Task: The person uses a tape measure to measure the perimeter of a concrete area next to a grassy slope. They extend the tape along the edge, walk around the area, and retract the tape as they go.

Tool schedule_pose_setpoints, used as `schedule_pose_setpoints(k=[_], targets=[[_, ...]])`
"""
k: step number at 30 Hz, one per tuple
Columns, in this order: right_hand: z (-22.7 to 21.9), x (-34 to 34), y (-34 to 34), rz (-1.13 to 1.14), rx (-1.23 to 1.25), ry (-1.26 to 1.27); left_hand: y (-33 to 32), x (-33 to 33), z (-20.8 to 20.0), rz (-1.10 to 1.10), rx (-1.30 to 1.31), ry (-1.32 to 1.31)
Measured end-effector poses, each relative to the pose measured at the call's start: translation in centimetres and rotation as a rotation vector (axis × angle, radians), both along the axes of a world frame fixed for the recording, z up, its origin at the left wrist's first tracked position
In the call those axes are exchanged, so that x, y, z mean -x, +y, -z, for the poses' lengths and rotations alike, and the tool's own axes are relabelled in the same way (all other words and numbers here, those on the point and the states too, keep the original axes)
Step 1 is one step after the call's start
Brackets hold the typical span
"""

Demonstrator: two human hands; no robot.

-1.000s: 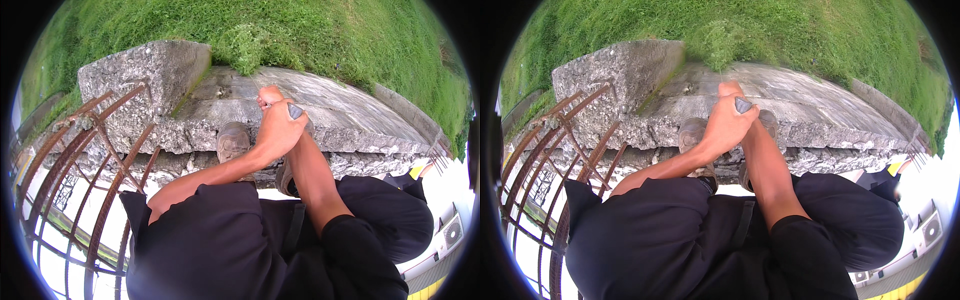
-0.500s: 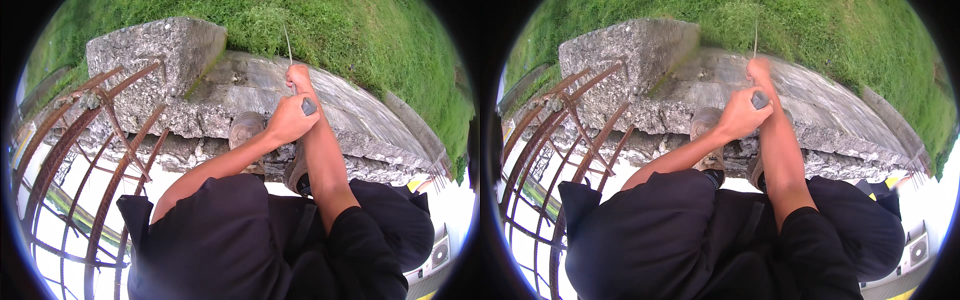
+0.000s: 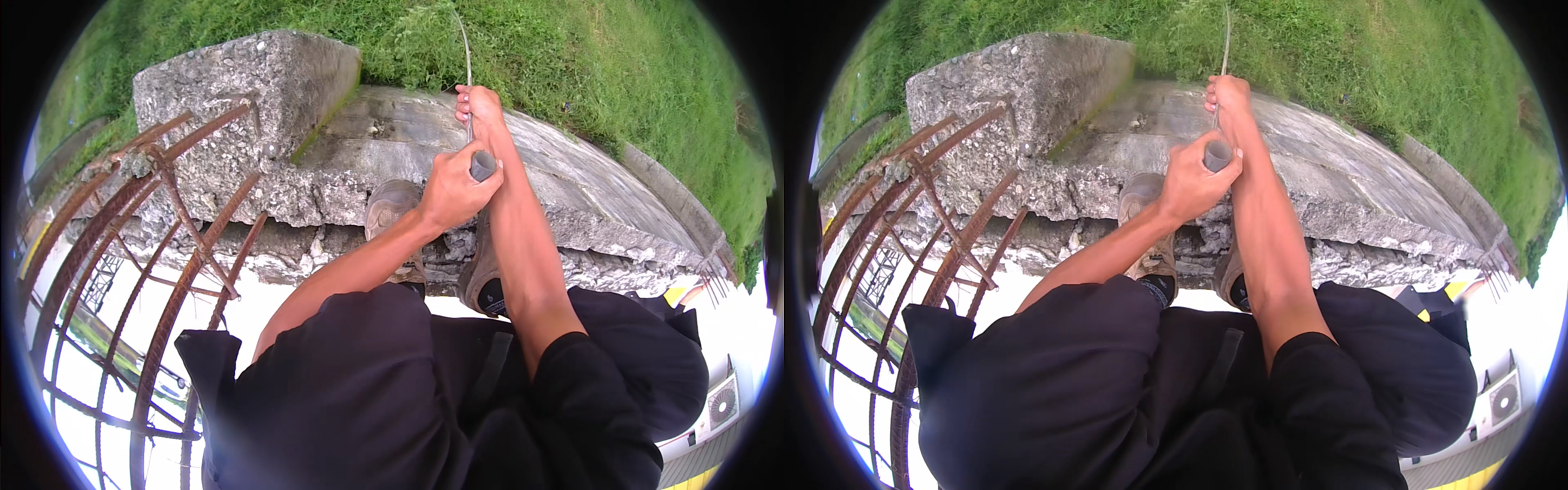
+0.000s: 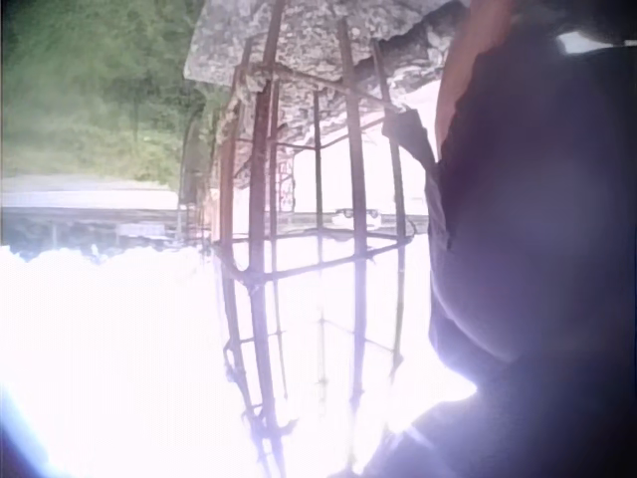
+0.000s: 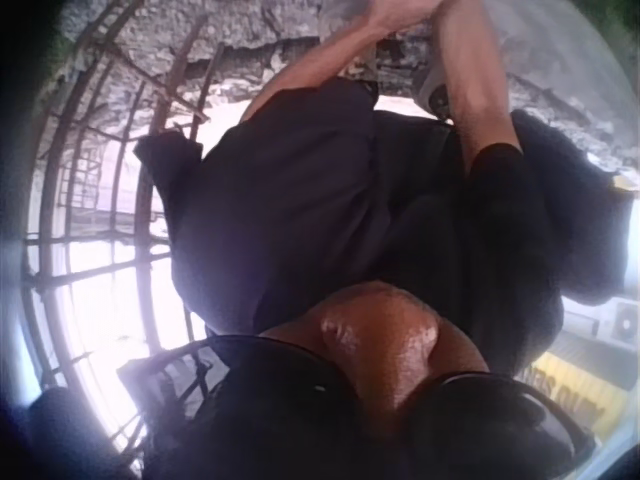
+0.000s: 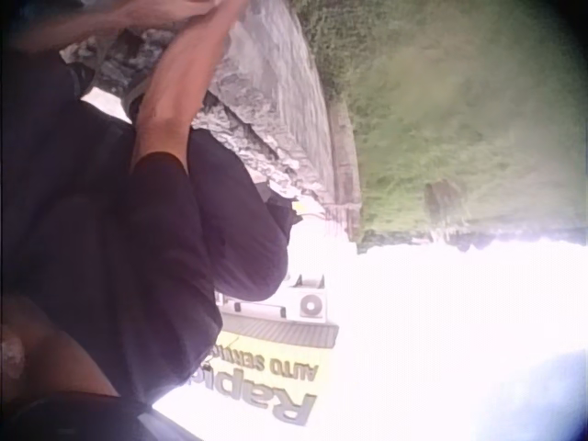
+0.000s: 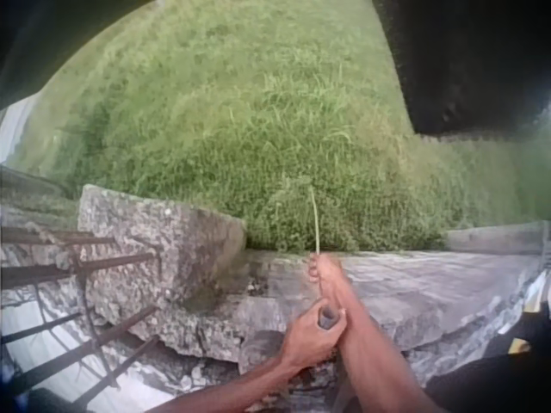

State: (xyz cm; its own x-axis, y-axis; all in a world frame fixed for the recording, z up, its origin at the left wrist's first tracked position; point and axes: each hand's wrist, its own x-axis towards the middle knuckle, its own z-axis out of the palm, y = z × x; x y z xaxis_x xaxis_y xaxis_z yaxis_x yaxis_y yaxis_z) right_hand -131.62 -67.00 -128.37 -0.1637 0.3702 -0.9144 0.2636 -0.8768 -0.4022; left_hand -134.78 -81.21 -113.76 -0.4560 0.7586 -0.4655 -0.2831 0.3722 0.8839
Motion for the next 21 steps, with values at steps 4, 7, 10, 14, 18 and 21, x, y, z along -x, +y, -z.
schedule_pose_setpoints(k=[4, 7, 10, 14, 18, 21], targets=[[1.9, -1.4, -3.8, 0.108, 0.117, -0.066, -0.8, 0.4, 1.9, 0.185, 0.194, 0.079], [5.0, -2.0, -4.4, 0.162, 0.214, -0.015, 0.9, 1.3, 1.8, 0.089, 0.319, 0.045], [9.4, -4.5, -3.3, -0.075, 0.068, 0.053, 2.7, 1.8, 2.0, 0.205, 0.3, 0.229], [2.1, 1.1, -4.1, 0.028, 0.074, 0.044, 2.7, 3.4, 0.1, 0.083, 0.294, 0.235], [-3.7, 5.0, -1.8, 0.028, -0.095, 0.084, 2.2, 3.3, -2.2, -0.147, 0.113, 0.169], [-1.4, 4.4, -2.1, 0.114, -0.194, 0.006, 1.4, 3.6, -1.0, -0.096, 0.109, 0.122]])
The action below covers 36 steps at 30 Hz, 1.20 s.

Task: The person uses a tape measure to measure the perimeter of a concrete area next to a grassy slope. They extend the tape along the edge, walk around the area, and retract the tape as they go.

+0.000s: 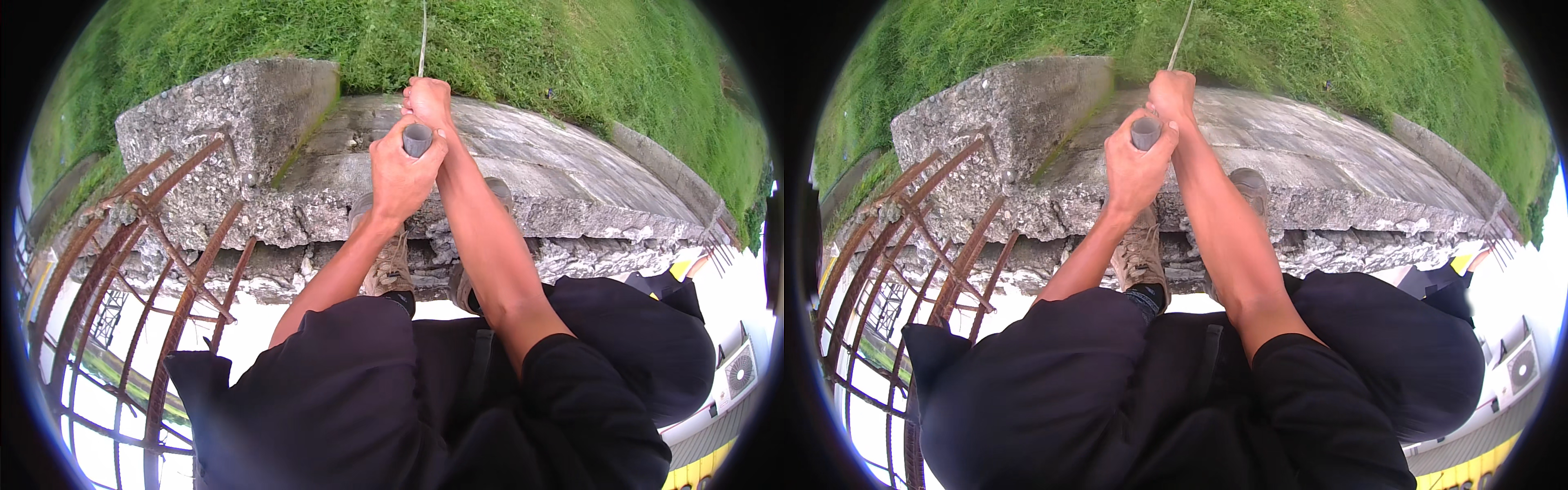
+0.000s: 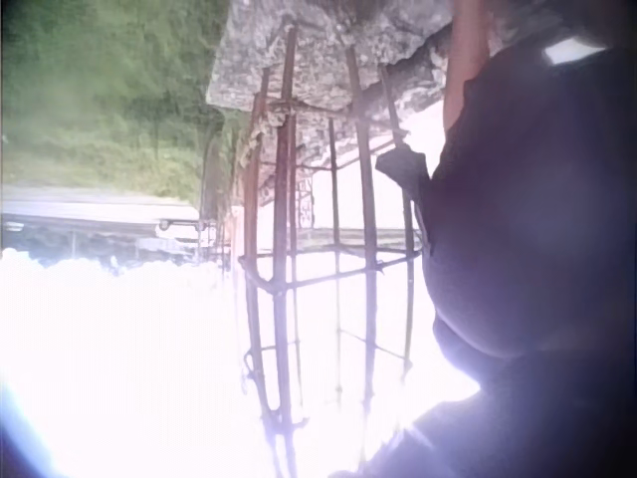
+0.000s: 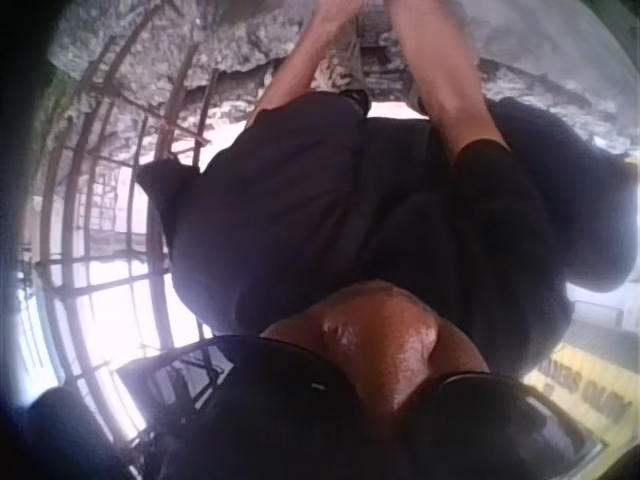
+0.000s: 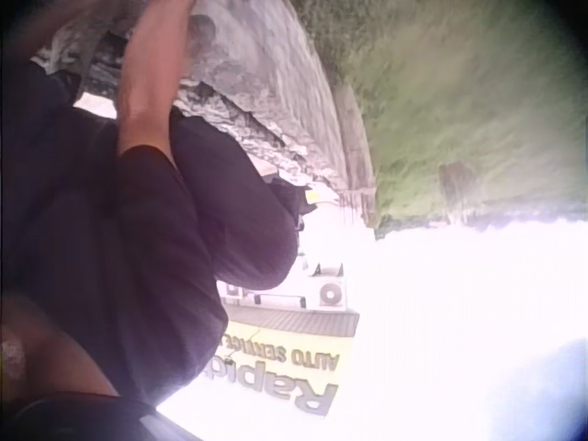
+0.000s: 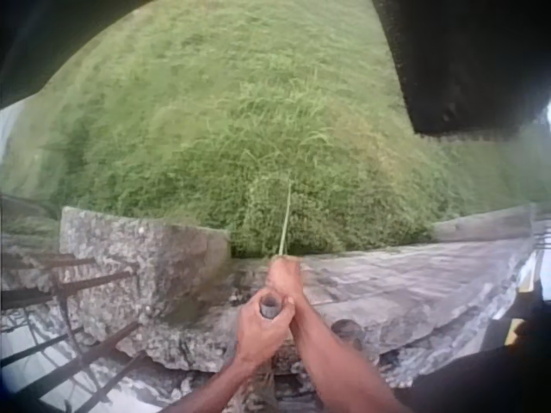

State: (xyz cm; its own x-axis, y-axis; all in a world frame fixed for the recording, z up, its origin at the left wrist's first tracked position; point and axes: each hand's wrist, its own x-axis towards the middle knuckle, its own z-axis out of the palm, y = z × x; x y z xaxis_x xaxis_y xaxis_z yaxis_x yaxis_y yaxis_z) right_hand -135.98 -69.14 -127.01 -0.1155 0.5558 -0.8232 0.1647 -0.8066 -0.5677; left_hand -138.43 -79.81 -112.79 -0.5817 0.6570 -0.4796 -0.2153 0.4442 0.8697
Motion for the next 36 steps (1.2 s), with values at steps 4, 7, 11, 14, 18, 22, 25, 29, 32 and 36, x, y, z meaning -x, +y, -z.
schedule_pose_setpoints(k=[4, 7, 11, 14, 18, 22, 25, 29, 32, 36], targets=[[2.3, -1.6, -2.9, -0.142, 0.142, -0.052, -1.6, 0.6, 4.9, 0.075, 0.156, 0.002], [5.4, -3.6, -4.1, 0.039, 0.497, 0.139, -1.6, 1.1, 7.0, 0.221, 0.291, 0.048], [6.4, -4.8, -5.0, 0.051, 0.697, 0.311, -2.6, 0.4, 8.1, 0.312, 0.345, 0.166], [6.0, -5.8, -6.4, 0.103, 0.499, 0.205, -2.2, 0.2, 7.5, 0.36, 0.338, 0.233], [5.0, -5.6, -5.8, 0.205, 0.498, 0.496, -0.4, 1.0, 6.0, 0.315, 0.325, 0.364], [-0.5, -1.0, -4.8, 0.306, 0.407, 0.463, 0.5, 3.7, 3.5, 0.26, 0.218, 0.478], [-5.9, 2.0, -3.6, 0.187, 0.246, 0.365, 0.2, 5.5, 1.0, 0.133, 0.0, 0.591], [-12.2, 6.2, -4.4, 0.063, -0.008, 0.316, -1.8, 7.8, -1.0, -0.068, -0.135, 0.582], [-9.8, 6.3, -5.9, 0.037, -0.025, 0.205, -3.3, 6.9, 1.1, -0.129, -0.047, 0.445], [-4.7, 4.3, -5.7, 0.158, 0.158, 0.175, -2.5, 3.8, 4.9, -0.168, 0.139, 0.272]])
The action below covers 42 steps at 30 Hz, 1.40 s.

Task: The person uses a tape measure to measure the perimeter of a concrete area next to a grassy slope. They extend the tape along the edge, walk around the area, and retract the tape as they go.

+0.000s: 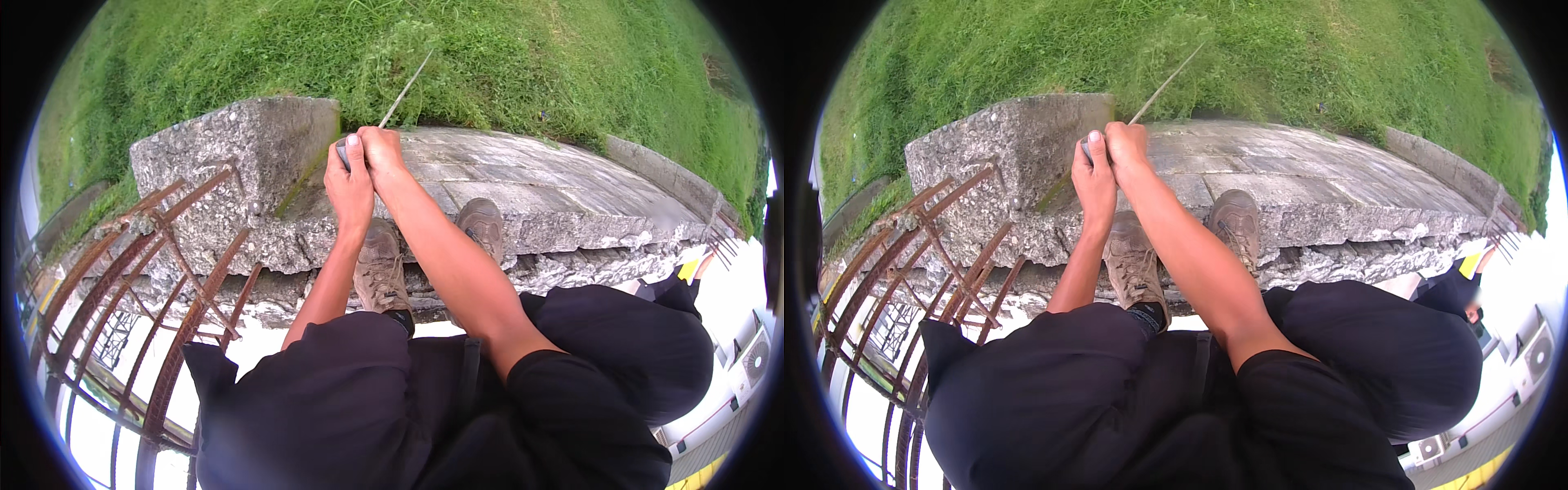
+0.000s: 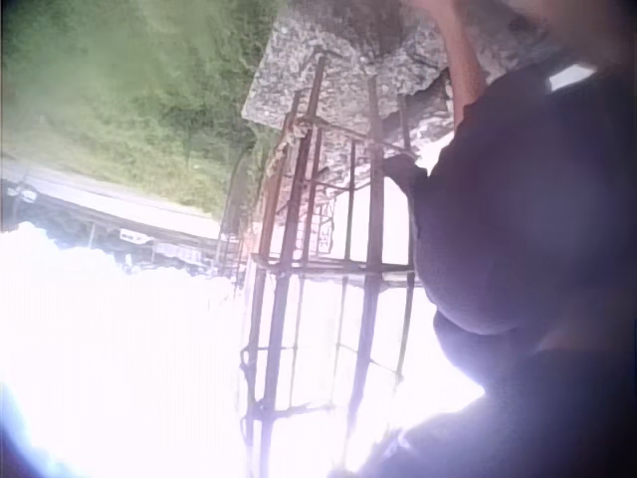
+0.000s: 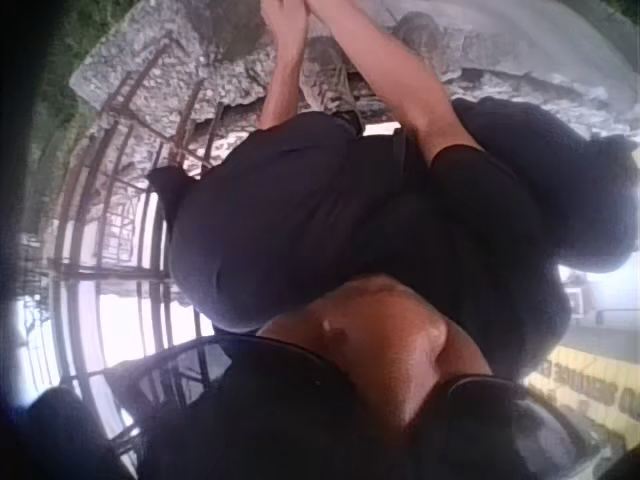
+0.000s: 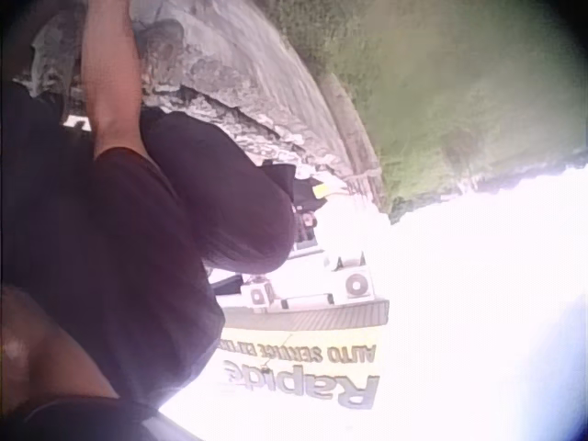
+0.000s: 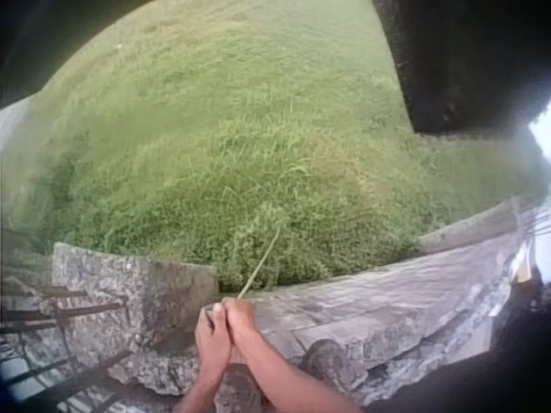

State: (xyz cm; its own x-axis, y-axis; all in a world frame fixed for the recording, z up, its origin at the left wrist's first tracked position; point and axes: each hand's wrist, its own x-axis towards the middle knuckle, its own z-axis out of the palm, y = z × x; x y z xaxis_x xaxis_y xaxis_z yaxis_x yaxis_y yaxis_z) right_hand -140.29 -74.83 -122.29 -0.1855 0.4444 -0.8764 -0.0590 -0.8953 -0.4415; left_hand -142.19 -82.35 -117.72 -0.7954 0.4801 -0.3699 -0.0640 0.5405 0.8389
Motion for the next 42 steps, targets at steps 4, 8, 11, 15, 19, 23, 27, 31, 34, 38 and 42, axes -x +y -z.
schedule_pose_setpoints(k=[4, 8, 11, 15, 19, 23, 27, 31, 34, 38, 42], targets=[[6.7, -3.6, 0.3, 0.232, 0.093, -0.117, 1.4, 1.2, -0.9, 0.539, 0.17, -0.268], [10.0, -7.1, 3.4, 0.45, 0.178, -0.129, 6.7, 7.0, -10.7, 1.066, 0.175, -0.296], [9.0, -6.8, 3.6, 0.428, 0.175, -0.326, 12.5, 12.3, -21.6, 1.144, -0.004, 0.002], [3.1, -5.0, 0.0, -0.018, 0.116, -0.424, 17.0, 15.7, -37.3, 0.915, -0.262, 0.471], [1.0, -7.8, 0.4, -0.096, 0.095, -0.355, 19.0, 6.7, -44.1, 0.926, -0.579, 0.558], [-1.3, -5.3, 4.5, 0.071, 0.009, -0.46, 19.8, -0.9, -37.3, 1.225, -0.568, 0.225], [-7.0, -3.4, 2.1, -0.15, -0.116, -0.564, 18.2, 0.7, -29.0, 1.846, 0.454, 0.685], [-3.0, -6.6, -1.5, -0.499, -0.162, -0.797, 17.7, -2.4, -32.6, 1.67, 0.423, 0.523], [1.3, -8.3, -3.7, -0.61, -0.147, -0.93, 15.6, -1.6, -35.7, 1.579, -0.021, 0.871], [3.1, -11.0, -2.7, -0.681, -0.047, -0.734, 14.1, -1.7, -41.1, 1.7, 0.01, 0.673], [4.7, -11.7, -2.2, -0.619, 0.035, -0.526, 12.7, -1.1, -40.8, 1.853, 0.063, 0.629]])
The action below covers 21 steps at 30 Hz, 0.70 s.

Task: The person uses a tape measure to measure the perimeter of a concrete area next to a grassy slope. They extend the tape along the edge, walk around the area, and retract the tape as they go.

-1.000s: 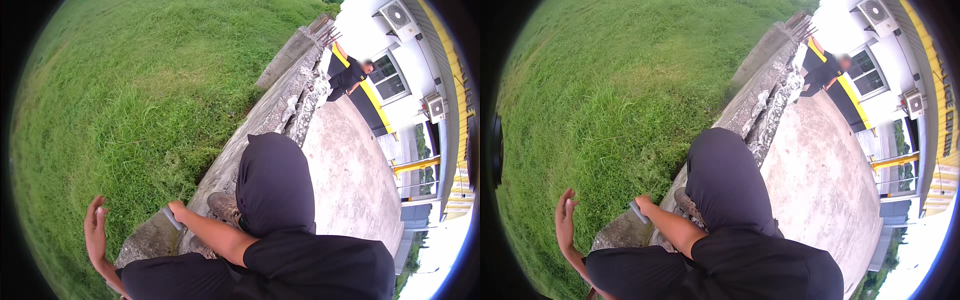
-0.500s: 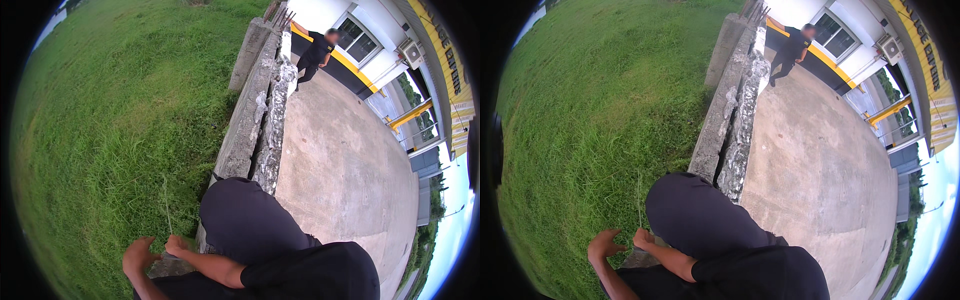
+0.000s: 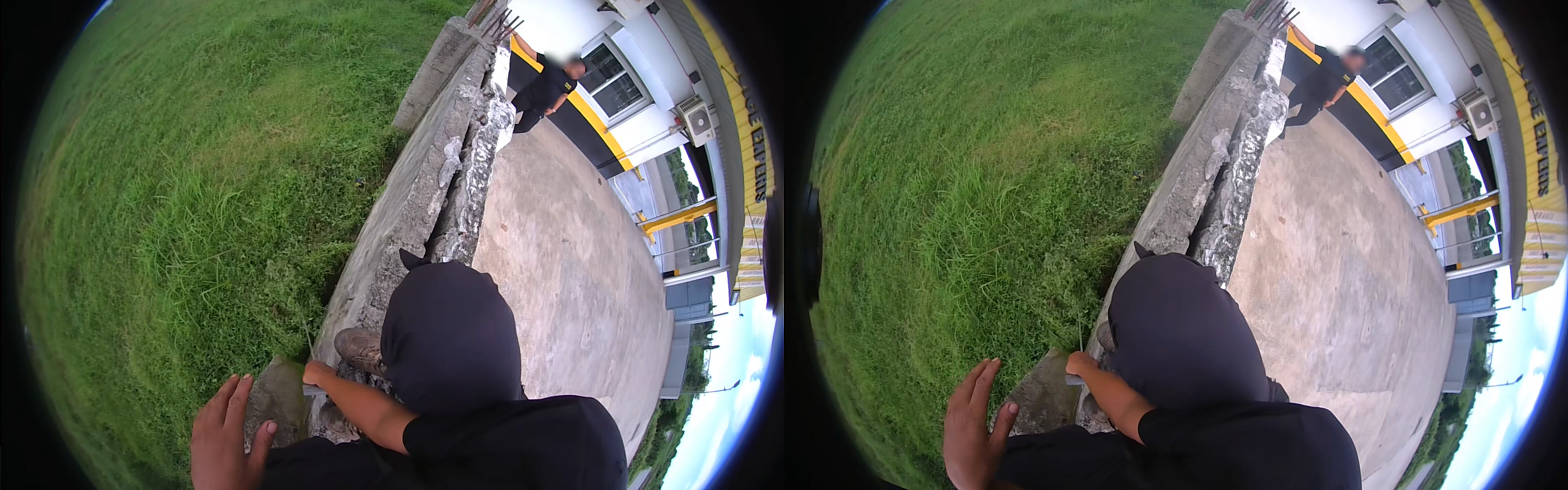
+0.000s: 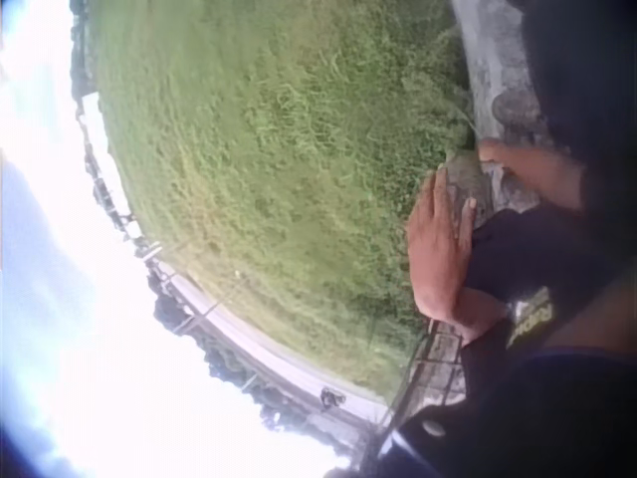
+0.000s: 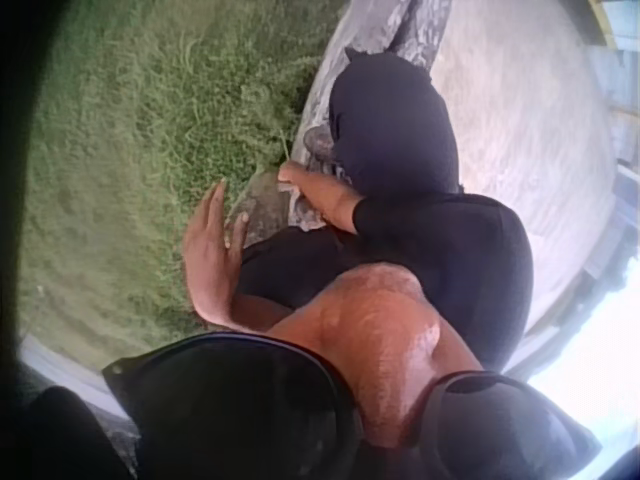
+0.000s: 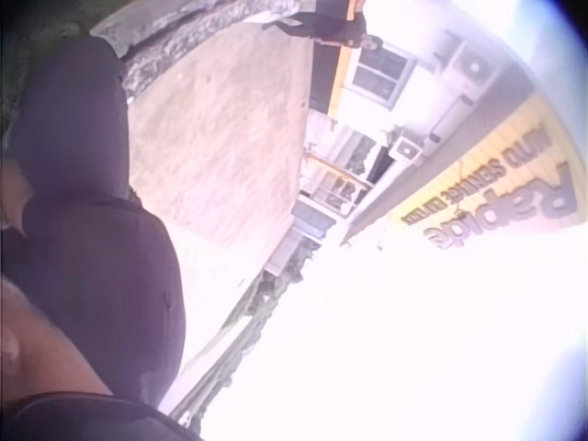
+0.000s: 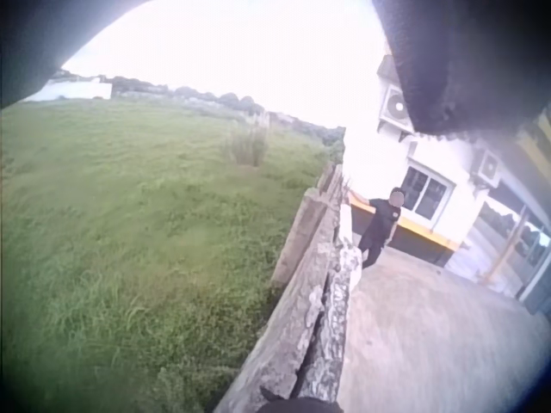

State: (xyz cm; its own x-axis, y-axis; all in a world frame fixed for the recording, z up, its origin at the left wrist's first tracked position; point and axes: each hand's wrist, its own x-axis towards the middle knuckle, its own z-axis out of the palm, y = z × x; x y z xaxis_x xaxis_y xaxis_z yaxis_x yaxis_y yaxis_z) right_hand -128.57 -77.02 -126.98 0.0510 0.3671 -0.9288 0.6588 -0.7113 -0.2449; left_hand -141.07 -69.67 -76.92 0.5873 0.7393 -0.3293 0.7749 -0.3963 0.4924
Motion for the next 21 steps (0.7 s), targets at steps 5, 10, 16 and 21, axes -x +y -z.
schedule_pose_setpoints(k=[5, 10, 16, 21], targets=[[0.8, 2.5, -1.9, 0.223, -0.021, 0.098, -1.3, -0.8, 0.5, -0.002, 0.018, 0.001], [0.5, 6.5, 1.6, 0.473, -0.183, 0.177, -0.5, -2.1, 2.1, 0.028, -0.001, 0.102], [-8.0, 8.4, 10.6, 1.715, 0.074, 0.422, 3.8, 1.5, 14.3, 0.031, 0.139, 0.337], [-10.3, 9.4, 10.4, 1.286, -0.086, 0.323, 5.0, 1.4, 22.6, -0.422, 0.248, 0.177]])
